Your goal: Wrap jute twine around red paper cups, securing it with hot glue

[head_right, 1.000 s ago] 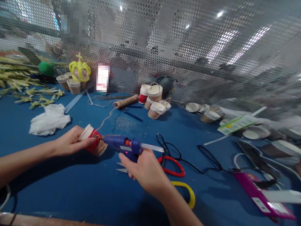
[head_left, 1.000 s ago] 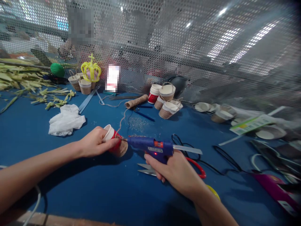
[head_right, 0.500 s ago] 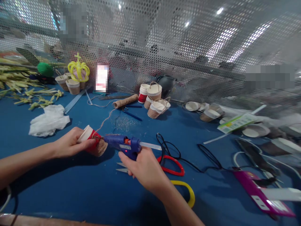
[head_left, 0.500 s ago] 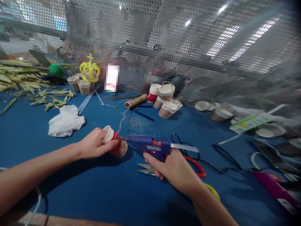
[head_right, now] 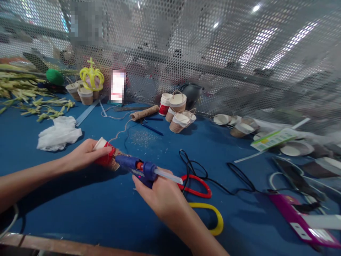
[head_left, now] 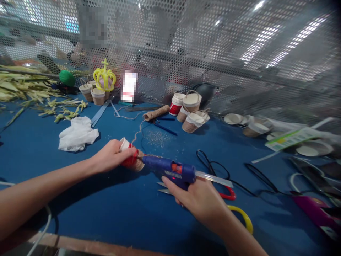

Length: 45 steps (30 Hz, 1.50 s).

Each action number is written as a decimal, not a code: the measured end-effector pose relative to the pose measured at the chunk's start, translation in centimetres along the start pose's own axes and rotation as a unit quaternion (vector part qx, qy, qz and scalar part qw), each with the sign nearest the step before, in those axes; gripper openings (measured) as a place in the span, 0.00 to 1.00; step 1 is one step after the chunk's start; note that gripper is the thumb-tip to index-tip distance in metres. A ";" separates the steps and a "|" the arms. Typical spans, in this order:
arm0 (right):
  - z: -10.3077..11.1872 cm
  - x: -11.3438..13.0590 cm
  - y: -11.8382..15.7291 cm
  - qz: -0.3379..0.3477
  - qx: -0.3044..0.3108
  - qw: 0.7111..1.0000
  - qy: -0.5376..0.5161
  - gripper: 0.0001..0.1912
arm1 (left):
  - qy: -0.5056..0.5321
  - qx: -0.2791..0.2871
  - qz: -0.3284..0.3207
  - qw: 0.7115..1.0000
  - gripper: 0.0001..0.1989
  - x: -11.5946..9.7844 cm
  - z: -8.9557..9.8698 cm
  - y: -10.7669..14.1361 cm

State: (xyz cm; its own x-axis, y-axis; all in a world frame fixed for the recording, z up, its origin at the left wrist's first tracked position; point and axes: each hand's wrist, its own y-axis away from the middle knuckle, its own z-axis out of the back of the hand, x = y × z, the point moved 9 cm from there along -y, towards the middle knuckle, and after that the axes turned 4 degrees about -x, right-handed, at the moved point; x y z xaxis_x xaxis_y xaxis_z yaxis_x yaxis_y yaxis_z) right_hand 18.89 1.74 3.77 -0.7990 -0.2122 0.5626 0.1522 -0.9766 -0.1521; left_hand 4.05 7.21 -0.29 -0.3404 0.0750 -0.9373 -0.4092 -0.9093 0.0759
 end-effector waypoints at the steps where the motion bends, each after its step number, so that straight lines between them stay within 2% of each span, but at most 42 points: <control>1: 0.0 0.3 0.1 0.017 -0.001 1.000 0.007 0.09 | 0.003 -0.001 0.000 1.000 0.18 -0.1 0.0 0.0; 10: -0.1 1.6 0.5 0.093 -0.015 0.995 0.028 0.07 | 0.024 -0.019 0.006 1.000 0.17 0.3 0.1 -0.2; 16: 0.2 2.0 0.4 0.109 -0.008 0.993 0.044 0.08 | 0.014 -0.026 0.003 1.000 0.16 0.1 0.3 -0.3; 21: -0.2 1.4 0.7 0.092 -0.011 0.995 0.029 0.07 | -0.007 -0.039 -0.002 0.999 0.16 0.0 0.5 -0.2; 25: -0.5 0.7 0.7 0.067 -0.007 0.997 0.025 0.07 | 0.026 -0.022 -0.004 0.999 0.16 0.1 0.1 -0.3; 30: -0.3 0.9 0.7 0.086 -0.018 0.996 0.012 0.05 | -0.012 -0.047 -0.002 0.999 0.16 0.2 0.6 -0.3; 39: -0.2 0.9 1.0 0.083 -0.029 0.996 0.018 0.05 | 0.014 -0.039 -0.002 0.999 0.16 0.1 0.5 -0.2; 42: -0.3 0.3 0.7 0.045 -0.005 0.999 0.005 0.04 | 0.038 -0.011 -0.007 0.999 0.16 0.0 -0.1 -0.2; 45: 0.2 -0.7 0.4 -0.020 0.000 1.000 -0.011 0.07 | 0.015 -0.018 -0.028 0.999 0.17 0.0 0.0 -0.1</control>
State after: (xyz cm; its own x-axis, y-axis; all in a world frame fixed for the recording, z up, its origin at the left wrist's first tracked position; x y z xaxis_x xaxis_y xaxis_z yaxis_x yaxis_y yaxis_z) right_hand 19.63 1.49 3.45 -0.7914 -0.1745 0.5858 0.1212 -0.9841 -0.1295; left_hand 4.09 7.28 -0.28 -0.2929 0.1143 -0.9493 -0.3959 -0.9182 0.0117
